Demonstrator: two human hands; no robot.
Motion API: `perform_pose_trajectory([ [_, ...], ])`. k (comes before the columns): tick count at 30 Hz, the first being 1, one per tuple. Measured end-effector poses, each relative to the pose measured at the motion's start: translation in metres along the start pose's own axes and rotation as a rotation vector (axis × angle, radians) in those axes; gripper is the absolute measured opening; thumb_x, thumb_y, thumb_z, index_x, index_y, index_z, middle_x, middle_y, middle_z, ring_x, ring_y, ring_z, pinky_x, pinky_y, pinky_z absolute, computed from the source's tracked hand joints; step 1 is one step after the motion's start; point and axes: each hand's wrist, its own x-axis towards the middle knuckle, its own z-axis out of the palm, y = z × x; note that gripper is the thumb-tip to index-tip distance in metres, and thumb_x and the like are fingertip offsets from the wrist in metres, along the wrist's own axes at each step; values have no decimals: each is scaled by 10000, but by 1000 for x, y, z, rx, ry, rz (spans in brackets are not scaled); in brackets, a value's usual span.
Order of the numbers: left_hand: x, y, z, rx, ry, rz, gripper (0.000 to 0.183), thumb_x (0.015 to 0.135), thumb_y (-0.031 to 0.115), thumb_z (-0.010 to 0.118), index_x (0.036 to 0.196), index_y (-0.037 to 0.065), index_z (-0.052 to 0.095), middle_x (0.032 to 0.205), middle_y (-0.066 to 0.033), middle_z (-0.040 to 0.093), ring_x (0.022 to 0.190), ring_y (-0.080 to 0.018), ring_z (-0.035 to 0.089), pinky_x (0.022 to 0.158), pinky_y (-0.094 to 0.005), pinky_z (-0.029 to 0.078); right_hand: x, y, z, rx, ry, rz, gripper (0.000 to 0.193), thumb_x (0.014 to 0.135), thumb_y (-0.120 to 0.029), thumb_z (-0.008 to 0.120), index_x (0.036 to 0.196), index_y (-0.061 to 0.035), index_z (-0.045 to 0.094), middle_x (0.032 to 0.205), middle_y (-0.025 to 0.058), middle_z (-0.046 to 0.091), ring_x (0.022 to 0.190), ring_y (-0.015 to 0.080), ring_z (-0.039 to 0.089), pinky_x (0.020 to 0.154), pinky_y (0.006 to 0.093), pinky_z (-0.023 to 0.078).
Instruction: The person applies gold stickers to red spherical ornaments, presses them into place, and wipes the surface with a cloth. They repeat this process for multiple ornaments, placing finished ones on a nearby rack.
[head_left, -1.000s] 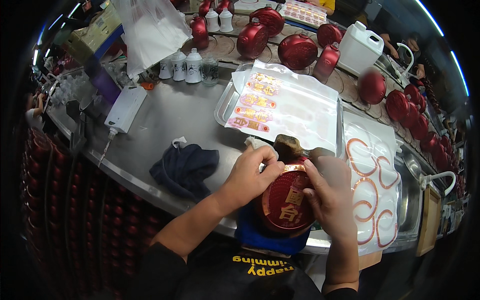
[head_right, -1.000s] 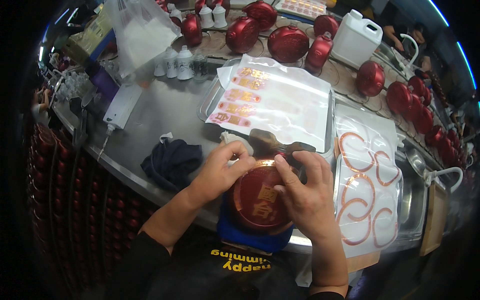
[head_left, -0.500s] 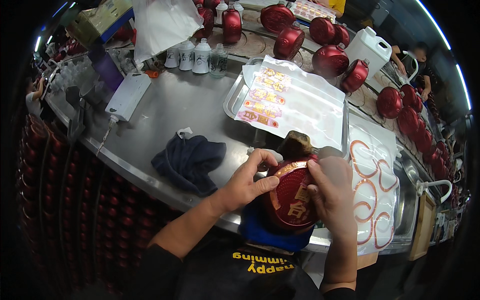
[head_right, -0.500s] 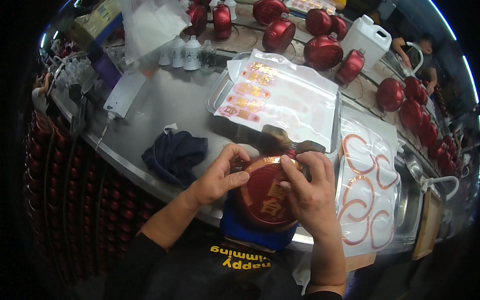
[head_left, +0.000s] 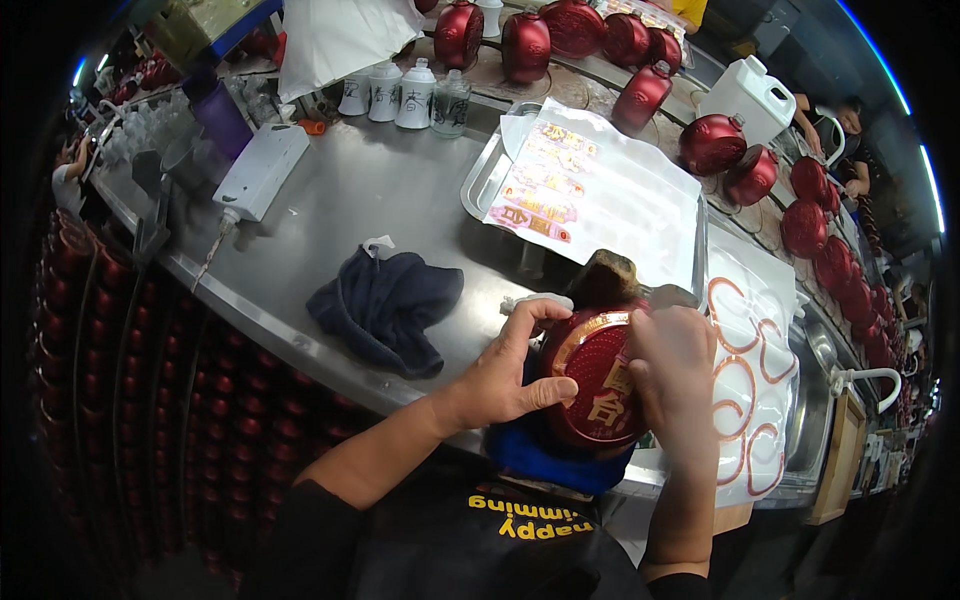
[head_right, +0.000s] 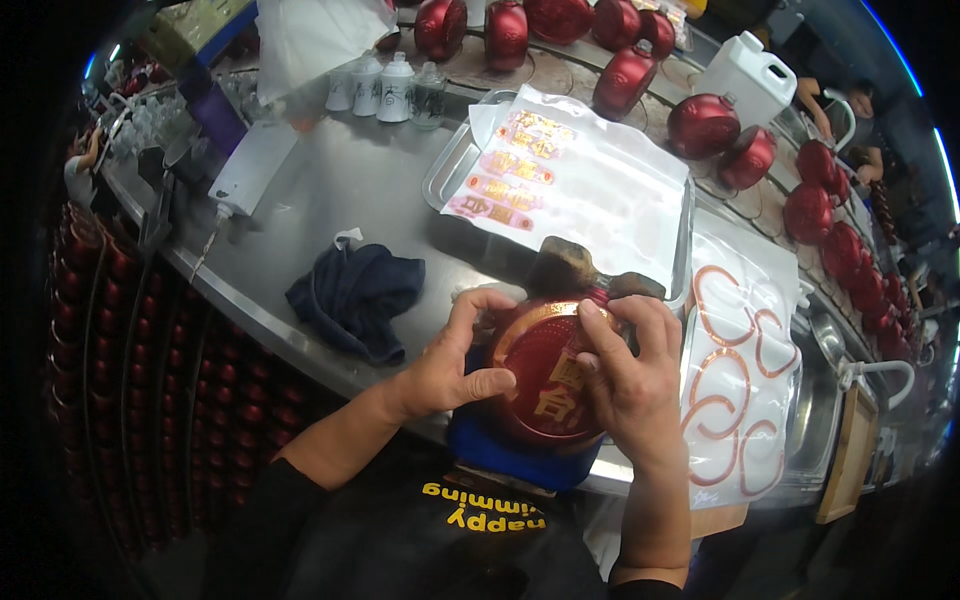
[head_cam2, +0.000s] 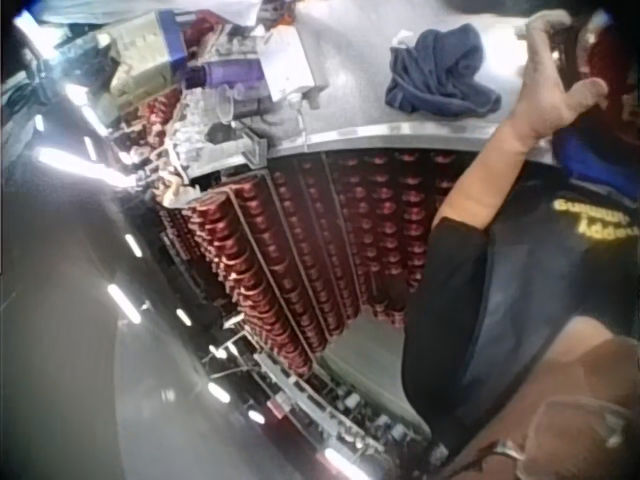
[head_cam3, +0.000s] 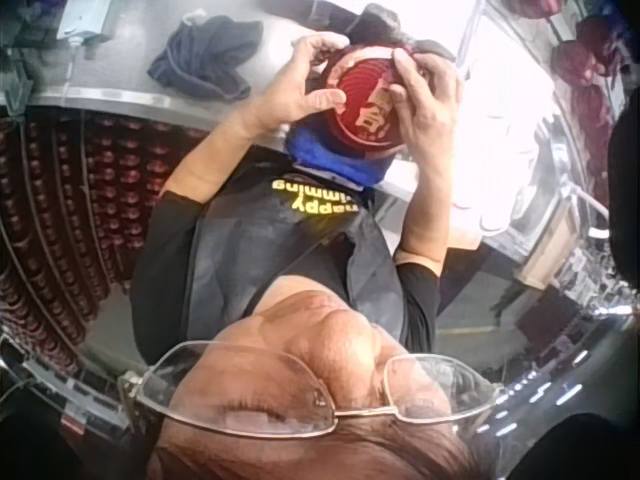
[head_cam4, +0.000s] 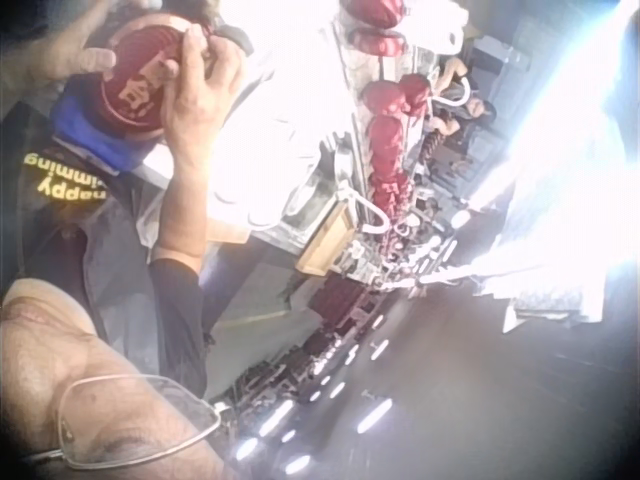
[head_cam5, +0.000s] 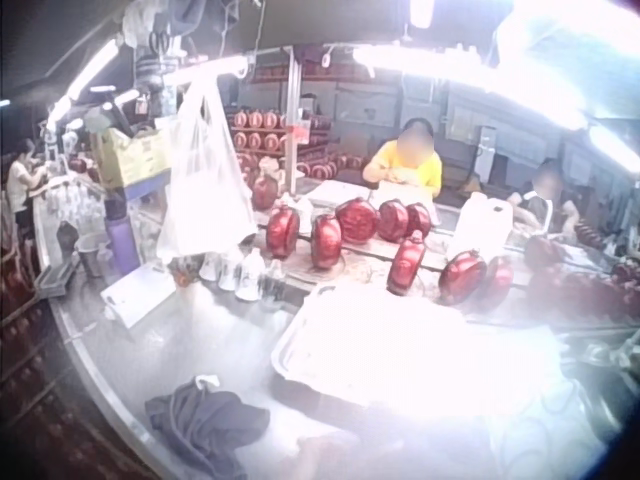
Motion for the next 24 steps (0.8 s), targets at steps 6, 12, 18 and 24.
perform_pose_trajectory([
  [6,-5,2,-5,27,-51,14,876,905,381,802,1531,51,285,1479,-157,392,1417,-273,376,1192,-407,308,-1,0,2,-1,11,6,440,833,-58,753,1270,-69,701,1225,158,577,1197,382,536,1009,478,459],
  [12,-6,0,-9,-23,-110,46,880,927,393,771,1551,34,266,1532,-161,352,1462,-286,339,1222,-412,266,-1,1,4,14,28,10,425,847,-64,747,1269,-67,703,1224,154,578,1202,380,536,1016,476,459],
  [18,-4,2,-10,16,-103,103,795,977,420,706,1536,23,304,1510,-172,391,1439,-279,373,1203,-394,300,-1,-1,2,24,29,17,404,865,-76,737,1267,-65,705,1224,151,578,1206,377,534,1019,476,459],
  [24,5,6,-6,-18,-72,-9,762,1018,444,635,1545,17,288,1494,-167,427,1426,-277,407,1198,-432,323,0,1,1,32,18,7,406,864,-76,734,1268,-66,706,1225,152,579,1204,377,535,1017,477,459],
])
